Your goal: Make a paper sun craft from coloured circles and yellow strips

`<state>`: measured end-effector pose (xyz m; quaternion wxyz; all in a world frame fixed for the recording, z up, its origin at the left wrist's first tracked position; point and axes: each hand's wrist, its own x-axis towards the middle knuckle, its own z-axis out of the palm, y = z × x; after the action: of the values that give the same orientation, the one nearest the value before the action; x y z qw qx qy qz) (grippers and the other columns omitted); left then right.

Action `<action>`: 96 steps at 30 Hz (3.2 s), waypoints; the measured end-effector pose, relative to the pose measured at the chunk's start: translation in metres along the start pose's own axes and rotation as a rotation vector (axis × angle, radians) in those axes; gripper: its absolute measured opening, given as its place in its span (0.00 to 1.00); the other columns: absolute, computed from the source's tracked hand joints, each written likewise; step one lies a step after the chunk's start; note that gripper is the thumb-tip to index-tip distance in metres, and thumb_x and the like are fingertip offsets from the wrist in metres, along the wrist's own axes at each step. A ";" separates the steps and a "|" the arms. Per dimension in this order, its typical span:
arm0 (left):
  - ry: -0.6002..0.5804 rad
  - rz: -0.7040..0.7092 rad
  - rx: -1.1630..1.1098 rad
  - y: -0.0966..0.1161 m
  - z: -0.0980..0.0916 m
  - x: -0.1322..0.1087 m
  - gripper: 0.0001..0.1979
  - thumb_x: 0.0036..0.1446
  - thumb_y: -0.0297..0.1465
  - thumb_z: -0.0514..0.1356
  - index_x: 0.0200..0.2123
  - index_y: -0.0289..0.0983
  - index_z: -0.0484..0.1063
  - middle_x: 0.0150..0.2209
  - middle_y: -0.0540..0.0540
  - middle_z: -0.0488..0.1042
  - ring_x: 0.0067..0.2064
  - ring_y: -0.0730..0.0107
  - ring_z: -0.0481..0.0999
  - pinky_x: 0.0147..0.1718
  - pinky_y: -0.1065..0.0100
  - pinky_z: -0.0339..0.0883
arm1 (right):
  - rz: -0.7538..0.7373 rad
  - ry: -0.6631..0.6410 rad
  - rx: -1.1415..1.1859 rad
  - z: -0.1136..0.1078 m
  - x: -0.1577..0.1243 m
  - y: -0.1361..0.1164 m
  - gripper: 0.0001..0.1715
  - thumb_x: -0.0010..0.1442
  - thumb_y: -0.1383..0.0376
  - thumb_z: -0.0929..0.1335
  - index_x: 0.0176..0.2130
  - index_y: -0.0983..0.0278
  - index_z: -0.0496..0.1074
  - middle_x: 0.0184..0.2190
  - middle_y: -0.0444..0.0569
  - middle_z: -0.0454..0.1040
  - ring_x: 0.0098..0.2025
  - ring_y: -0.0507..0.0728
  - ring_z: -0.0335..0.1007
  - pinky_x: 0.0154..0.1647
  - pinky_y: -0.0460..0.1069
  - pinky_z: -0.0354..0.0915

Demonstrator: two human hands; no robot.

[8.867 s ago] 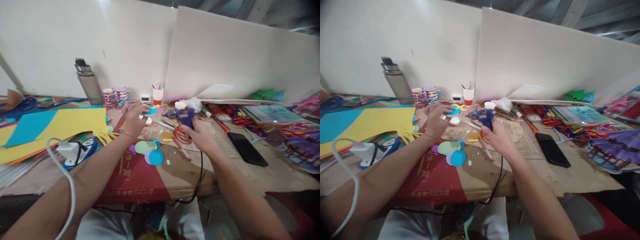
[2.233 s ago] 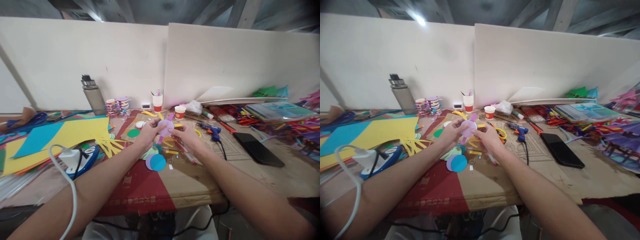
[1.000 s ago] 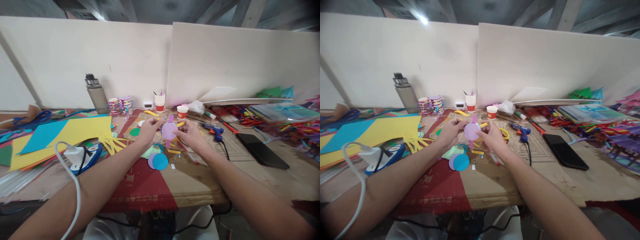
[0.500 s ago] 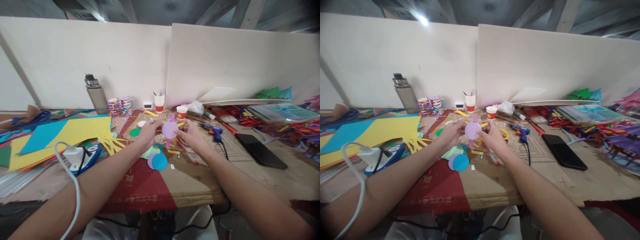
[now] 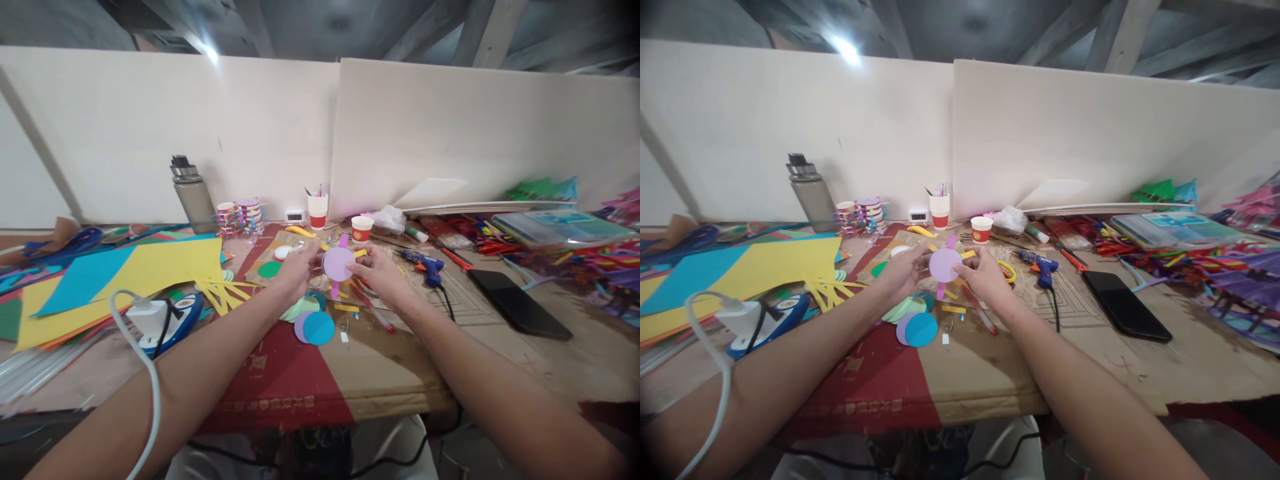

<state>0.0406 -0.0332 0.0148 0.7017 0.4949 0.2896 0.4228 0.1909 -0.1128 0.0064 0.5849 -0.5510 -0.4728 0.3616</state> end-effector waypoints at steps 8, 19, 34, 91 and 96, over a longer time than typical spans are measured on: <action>-0.036 -0.003 0.012 -0.001 0.002 -0.003 0.21 0.41 0.45 0.70 0.26 0.33 0.72 0.26 0.47 0.74 0.28 0.72 0.70 0.32 0.68 0.64 | 0.039 0.040 0.002 0.002 0.002 -0.001 0.24 0.49 0.68 0.71 0.45 0.61 0.60 0.26 0.40 0.75 0.31 0.54 0.74 0.34 0.49 0.66; -0.096 0.033 0.121 -0.003 0.002 -0.006 0.25 0.37 0.49 0.70 0.26 0.33 0.72 0.28 0.46 0.75 0.33 0.69 0.72 0.35 0.67 0.63 | 0.041 0.078 -0.024 0.002 0.004 0.002 0.24 0.51 0.70 0.70 0.46 0.62 0.59 0.26 0.40 0.75 0.30 0.53 0.73 0.33 0.47 0.66; -0.114 0.045 0.075 -0.006 -0.003 0.000 0.24 0.38 0.46 0.71 0.28 0.32 0.74 0.29 0.46 0.75 0.30 0.72 0.72 0.33 0.68 0.65 | 0.061 0.094 -0.029 0.002 0.002 -0.003 0.24 0.48 0.69 0.70 0.44 0.61 0.59 0.24 0.39 0.74 0.29 0.54 0.73 0.32 0.48 0.66; -0.150 -0.087 0.070 -0.012 -0.004 0.002 0.21 0.37 0.36 0.74 0.34 0.32 0.76 0.33 0.43 0.77 0.27 0.74 0.72 0.25 0.71 0.65 | -0.050 0.079 0.018 0.001 0.004 -0.002 0.32 0.46 0.54 0.74 0.46 0.62 0.60 0.34 0.45 0.75 0.36 0.54 0.73 0.38 0.50 0.67; -0.075 -0.053 -0.024 -0.006 -0.006 0.006 0.17 0.39 0.31 0.73 0.33 0.30 0.76 0.28 0.46 0.75 0.21 0.83 0.62 0.17 0.76 0.54 | -0.070 0.067 -0.029 -0.004 0.004 -0.002 0.24 0.53 0.50 0.70 0.43 0.63 0.66 0.37 0.48 0.74 0.36 0.53 0.70 0.38 0.50 0.67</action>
<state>0.0403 -0.0259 0.0069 0.7289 0.4941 0.2713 0.3886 0.1958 -0.1108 0.0095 0.6047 -0.5542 -0.4772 0.3153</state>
